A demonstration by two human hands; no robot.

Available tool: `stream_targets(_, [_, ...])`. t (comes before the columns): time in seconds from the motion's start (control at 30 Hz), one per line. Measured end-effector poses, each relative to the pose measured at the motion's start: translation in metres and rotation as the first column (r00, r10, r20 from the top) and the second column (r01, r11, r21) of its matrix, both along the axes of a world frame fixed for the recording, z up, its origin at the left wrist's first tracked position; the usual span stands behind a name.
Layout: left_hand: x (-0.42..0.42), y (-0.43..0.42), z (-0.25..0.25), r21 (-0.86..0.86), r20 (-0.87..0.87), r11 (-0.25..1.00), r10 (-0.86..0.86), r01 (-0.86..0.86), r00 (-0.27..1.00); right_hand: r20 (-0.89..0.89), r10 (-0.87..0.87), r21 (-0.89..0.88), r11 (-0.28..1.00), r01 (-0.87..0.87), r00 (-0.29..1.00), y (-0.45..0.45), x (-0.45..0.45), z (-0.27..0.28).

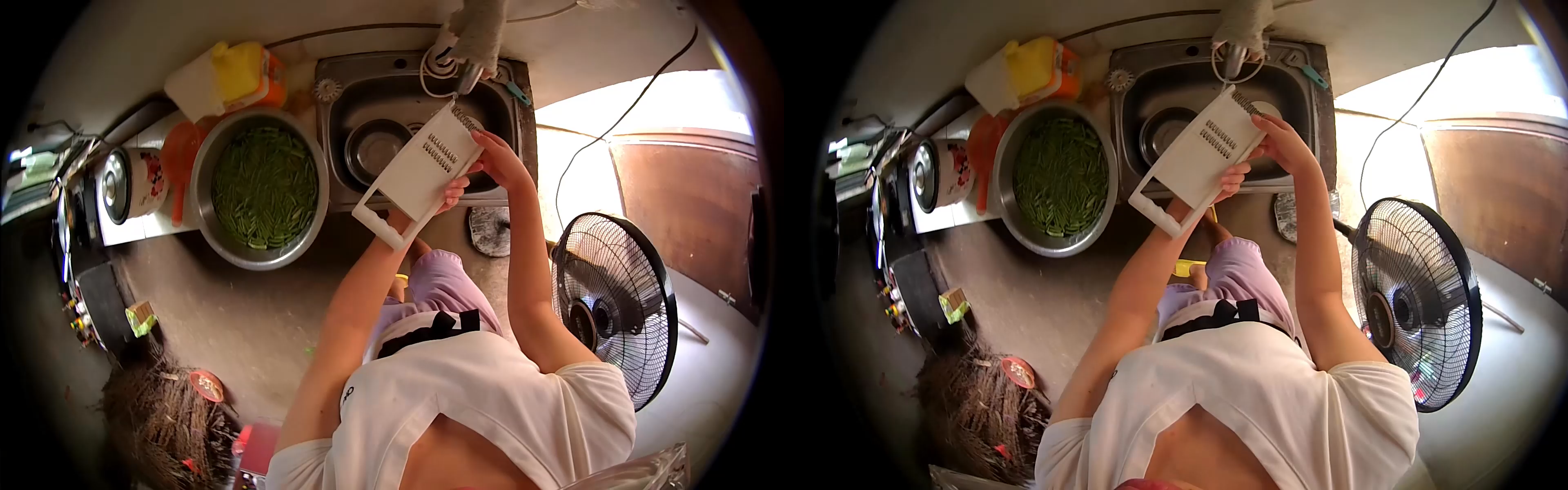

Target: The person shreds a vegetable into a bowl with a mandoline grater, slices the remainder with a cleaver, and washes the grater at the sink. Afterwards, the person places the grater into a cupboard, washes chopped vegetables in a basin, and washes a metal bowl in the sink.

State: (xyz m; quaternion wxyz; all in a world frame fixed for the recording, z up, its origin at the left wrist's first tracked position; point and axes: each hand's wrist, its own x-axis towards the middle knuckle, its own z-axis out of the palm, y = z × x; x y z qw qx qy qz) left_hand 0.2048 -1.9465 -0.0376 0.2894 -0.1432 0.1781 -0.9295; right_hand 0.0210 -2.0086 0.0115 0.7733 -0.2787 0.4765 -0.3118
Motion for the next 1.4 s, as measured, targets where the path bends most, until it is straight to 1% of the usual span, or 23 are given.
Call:
stream_targets(0.1, [0.011,0.010,-0.003,-0.122,-0.041,0.991,0.050,-0.055,0.998,-0.012,-0.018,-0.065,0.998,0.017,1.000,0.012,0.019,0.014])
stream_targets(0.17, [0.026,0.019,-0.006,-0.282,0.263,0.951,0.203,-0.126,0.943,-0.081,-0.067,-0.076,0.995,0.061,0.994,0.021,0.031,0.026])
stream_targets(0.2, [0.038,0.026,-0.005,-0.291,0.257,0.947,0.212,-0.134,0.943,-0.063,-0.107,-0.108,0.989,0.100,0.992,0.024,0.036,0.026])
stream_targets(0.27, [0.067,0.043,0.000,-0.564,0.612,0.826,0.419,-0.002,0.671,-0.101,-0.086,-0.180,0.981,0.067,0.991,0.030,0.045,0.039])
stream_targets(0.3, [0.078,0.053,-0.007,-0.577,0.604,0.817,0.437,-0.012,0.667,-0.136,-0.068,-0.242,0.970,0.034,0.988,0.031,0.051,0.048])
stream_targets(0.37, [0.099,0.076,-0.024,-0.231,0.545,0.886,0.459,-0.401,0.701,-0.192,-0.102,-0.327,0.945,0.035,0.976,0.037,0.066,0.071])
stream_targets(0.43, [0.128,0.113,0.013,-0.247,0.501,0.841,0.536,-0.481,0.679,-0.236,-0.136,-0.409,0.912,0.029,0.962,0.050,0.086,0.098])
stream_targets(0.5, [0.147,0.143,0.030,-0.261,0.460,0.781,0.617,-0.567,0.638,-0.395,-0.228,-0.623,0.779,-0.077,0.890,0.070,0.112,0.123])
stream_targets(0.53, [0.156,0.158,0.031,-0.295,0.534,0.731,0.660,-0.615,0.528,-0.467,-0.282,-0.672,0.729,-0.130,0.838,0.083,0.129,0.134])
stream_targets(0.57, [0.166,0.172,0.031,-0.332,0.598,0.674,0.691,-0.660,0.406,-0.454,-0.260,-0.685,0.713,-0.148,0.852,0.102,0.147,0.147])
stream_targets(0.63, [0.180,0.197,0.047,-0.353,0.567,0.586,0.754,-0.730,0.332,-0.661,-0.308,-0.693,0.599,-0.401,0.684,0.153,0.188,0.196])
stream_targets(0.7, [0.196,0.227,0.061,-0.481,0.642,0.487,0.762,-0.729,0.085,-0.678,-0.248,-0.688,0.544,-0.480,0.692,0.196,0.219,0.215])
stream_targets(0.77, [0.217,0.258,0.075,-0.459,0.643,0.411,0.765,-0.788,0.025,-0.581,-0.213,-0.808,0.270,-0.524,0.785,0.244,0.250,0.224])
stream_targets(0.83, [0.242,0.295,0.075,-0.498,0.657,0.353,0.749,-0.792,-0.079,-0.473,-0.039,-0.880,-0.033,-0.474,0.880,0.293,0.279,0.233])
stream_targets(0.9, [0.273,0.340,0.070,-0.566,0.653,0.366,0.746,-0.739,-0.131,-0.468,0.271,-0.883,-0.181,-0.433,0.841,0.341,0.309,0.243])
stream_targets(0.97, [0.291,0.395,0.100,-0.574,0.385,0.210,0.922,-0.792,-0.034,-0.351,0.690,-0.922,-0.135,-0.363,0.633,0.379,0.342,0.237])
stream_targets(1.03, [0.309,0.438,0.101,-0.546,0.321,0.129,0.945,-0.828,-0.064,-0.485,0.571,-0.873,-0.364,-0.326,0.662,0.408,0.372,0.228])
stream_targets(1.13, [0.331,0.506,0.119,-0.658,0.308,0.001,0.913,-0.753,-0.268,-0.559,0.523,-0.788,-0.576,-0.216,0.644,0.431,0.419,0.198])
stream_targets(1.2, [0.347,0.548,0.120,-0.571,0.225,0.000,0.962,-0.821,-0.156,-0.615,0.528,-0.732,-0.658,-0.176,0.586,0.462,0.451,0.191])
stream_targets(1.23, [0.351,0.565,0.110,-0.568,0.229,-0.032,0.954,-0.822,-0.195,-0.670,0.498,-0.668,-0.728,-0.156,0.550,0.476,0.464,0.187])
stream_targets(1.3, [0.366,0.601,0.087,-0.462,0.258,-0.223,0.892,-0.858,-0.371,-0.663,0.533,-0.658,-0.750,-0.070,0.526,0.507,0.496,0.181])
stream_targets(1.33, [0.377,0.610,0.110,-0.534,0.088,-0.299,0.911,-0.791,-0.403,-0.666,0.536,-0.643,-0.765,-0.034,0.519,0.522,0.511,0.180])
stream_targets(1.4, [0.397,0.625,0.085,-0.534,0.116,-0.314,0.892,-0.785,-0.436,-0.653,0.574,-0.645,-0.763,0.033,0.493,0.534,0.542,0.169])
